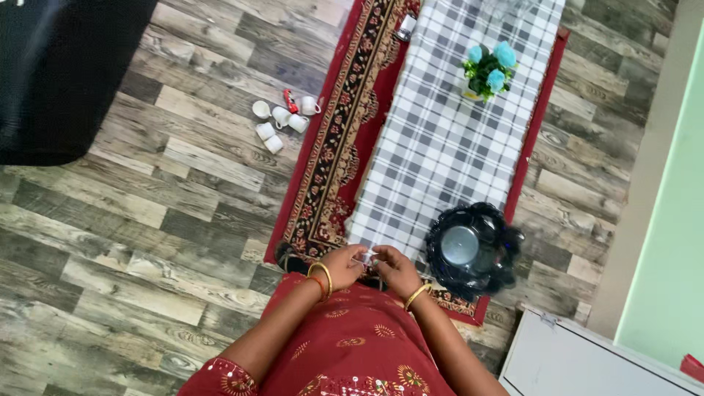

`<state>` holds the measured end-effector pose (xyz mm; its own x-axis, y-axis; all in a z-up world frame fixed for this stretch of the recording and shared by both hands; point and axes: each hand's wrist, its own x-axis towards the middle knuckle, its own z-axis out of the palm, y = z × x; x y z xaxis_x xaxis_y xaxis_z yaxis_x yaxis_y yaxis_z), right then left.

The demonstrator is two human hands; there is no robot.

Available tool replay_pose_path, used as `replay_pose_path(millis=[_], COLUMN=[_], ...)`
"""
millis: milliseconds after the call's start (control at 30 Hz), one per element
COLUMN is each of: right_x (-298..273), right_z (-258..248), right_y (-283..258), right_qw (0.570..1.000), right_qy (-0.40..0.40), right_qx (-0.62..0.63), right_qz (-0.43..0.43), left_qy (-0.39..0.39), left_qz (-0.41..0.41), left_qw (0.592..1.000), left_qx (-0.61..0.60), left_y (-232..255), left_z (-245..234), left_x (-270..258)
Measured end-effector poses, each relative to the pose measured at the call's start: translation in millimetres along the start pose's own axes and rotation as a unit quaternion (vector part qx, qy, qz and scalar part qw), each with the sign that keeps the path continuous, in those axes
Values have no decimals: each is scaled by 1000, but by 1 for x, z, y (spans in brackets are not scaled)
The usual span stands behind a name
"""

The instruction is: The person organizes a collection of small cups and large decorative bowls on a table by moving them into aligned rows and groupings.

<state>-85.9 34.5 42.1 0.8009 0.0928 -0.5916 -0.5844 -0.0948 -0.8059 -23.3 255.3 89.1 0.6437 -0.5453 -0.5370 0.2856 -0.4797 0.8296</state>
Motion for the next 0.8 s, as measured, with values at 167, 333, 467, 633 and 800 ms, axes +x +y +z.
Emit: replay_pose_path(millis=[167,333,467,633,800], right_x=[32,51,74,90,92], right_z=[111,192,237,260,260], right_y=[-52,-71,-65,-89,-135], right_qw=[997,993,991,990,990], right_qy=[-11,-106,-102,-134,-138], right_qx=[-44,-6,-31,4,26], right_qz=[-60,-44,-78,-49,-14], left_qy=[56,123,147,223,253], left_qz=[-5,-24,4,7,5], left_qw=[998,989,981,944,932], left_qx=[-12,-77,-128,-242,-261], left_y=[-26,-104,-160,-187,-189], left_z=[-74,-128,-162,-189,-216], left_x=[-57,-99,-121,-139,-143])
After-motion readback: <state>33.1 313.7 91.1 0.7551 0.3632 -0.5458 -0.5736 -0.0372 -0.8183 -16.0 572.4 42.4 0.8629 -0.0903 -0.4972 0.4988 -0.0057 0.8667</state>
